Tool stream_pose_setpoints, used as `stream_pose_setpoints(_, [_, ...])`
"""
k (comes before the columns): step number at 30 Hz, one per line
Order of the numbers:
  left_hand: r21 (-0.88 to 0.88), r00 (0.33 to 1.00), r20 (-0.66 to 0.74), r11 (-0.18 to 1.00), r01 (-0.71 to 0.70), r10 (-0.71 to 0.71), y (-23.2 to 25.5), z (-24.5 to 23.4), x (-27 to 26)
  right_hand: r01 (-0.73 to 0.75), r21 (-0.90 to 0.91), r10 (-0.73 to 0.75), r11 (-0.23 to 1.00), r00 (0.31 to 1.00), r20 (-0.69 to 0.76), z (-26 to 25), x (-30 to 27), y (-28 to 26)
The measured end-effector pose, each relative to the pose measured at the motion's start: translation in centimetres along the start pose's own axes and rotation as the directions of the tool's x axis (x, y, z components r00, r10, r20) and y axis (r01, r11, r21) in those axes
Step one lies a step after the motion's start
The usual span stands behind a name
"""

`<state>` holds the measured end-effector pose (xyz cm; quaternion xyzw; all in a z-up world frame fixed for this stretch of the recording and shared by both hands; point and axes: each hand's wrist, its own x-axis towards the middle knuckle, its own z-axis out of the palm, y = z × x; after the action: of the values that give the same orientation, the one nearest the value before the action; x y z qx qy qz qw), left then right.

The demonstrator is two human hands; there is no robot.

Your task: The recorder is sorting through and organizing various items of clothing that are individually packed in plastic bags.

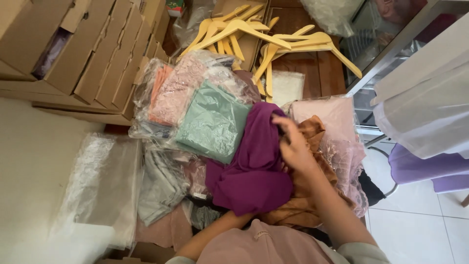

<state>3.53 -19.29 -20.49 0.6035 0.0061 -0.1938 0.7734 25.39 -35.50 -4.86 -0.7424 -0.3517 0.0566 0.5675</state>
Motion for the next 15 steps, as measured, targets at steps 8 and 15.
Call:
stream_pose_setpoints(8, [0.012, 0.978, -0.017, 0.978, 0.209, -0.208, 2.6, 0.6, 0.4, -0.192, 0.172, 0.192, 0.966, 0.981, 0.020, -0.2, 2.0, -2.7])
stream_pose_setpoints(15, [0.536, 0.969, 0.121, 0.836, 0.117, -0.214, 7.7, 4.1, 5.3, -0.200, -0.291, 0.195, 0.936, 0.980, -0.047, 3.6, 0.7, 0.4])
